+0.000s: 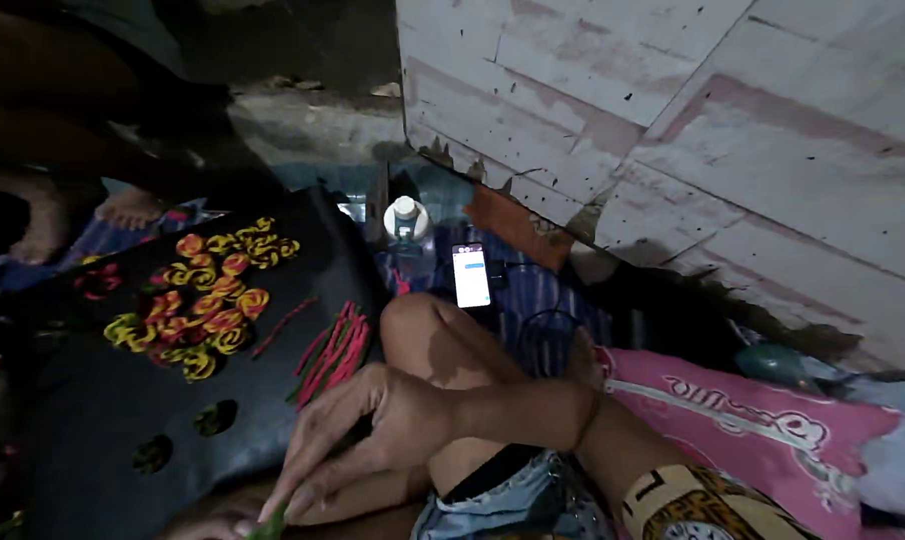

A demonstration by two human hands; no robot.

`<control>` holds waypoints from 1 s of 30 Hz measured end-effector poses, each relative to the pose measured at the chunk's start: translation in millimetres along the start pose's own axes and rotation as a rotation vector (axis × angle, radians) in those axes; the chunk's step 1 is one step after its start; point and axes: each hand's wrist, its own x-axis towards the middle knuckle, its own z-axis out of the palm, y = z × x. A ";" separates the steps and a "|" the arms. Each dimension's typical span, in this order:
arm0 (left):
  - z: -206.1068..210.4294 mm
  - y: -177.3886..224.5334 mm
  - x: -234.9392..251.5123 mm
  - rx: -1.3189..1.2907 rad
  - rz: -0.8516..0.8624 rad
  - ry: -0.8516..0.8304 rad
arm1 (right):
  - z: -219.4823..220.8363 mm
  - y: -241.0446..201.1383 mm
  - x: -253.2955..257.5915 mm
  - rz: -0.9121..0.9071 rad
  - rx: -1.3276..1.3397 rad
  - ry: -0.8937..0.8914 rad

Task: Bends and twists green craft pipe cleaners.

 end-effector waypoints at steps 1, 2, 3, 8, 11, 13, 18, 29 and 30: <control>0.5 -0.3 -0.5 -0.018 -0.034 -0.003 | -0.5 1.4 -2.6 -0.042 -0.005 0.005; -0.2 -1.2 -1.7 -0.032 -0.078 -0.012 | -0.5 2.7 -5.7 -0.093 -0.043 0.012; -1.9 -2.1 -2.8 -0.047 -0.131 -0.033 | -0.9 3.1 -9.0 -0.149 -0.117 0.009; -2.5 2.0 -4.7 0.003 -0.355 0.013 | -7.4 -7.9 -28.1 -0.211 -0.857 -0.192; -1.6 1.8 -5.8 0.134 -0.359 0.092 | -9.0 -20.9 -34.5 -0.041 -0.983 -0.337; 2.7 -0.2 -9.1 0.154 -0.363 0.094 | -4.6 -13.4 -40.7 -0.109 -0.959 -0.166; 18.8 -11.1 -9.2 0.206 -0.180 0.199 | -6.4 -10.8 -38.2 0.089 -1.077 -0.032; 29.1 -24.5 -14.5 0.226 0.096 0.270 | -5.6 10.3 -32.5 0.236 -0.398 0.262; 31.3 -25.4 -16.2 0.074 0.033 0.312 | -5.5 7.1 -30.0 0.263 -0.264 0.248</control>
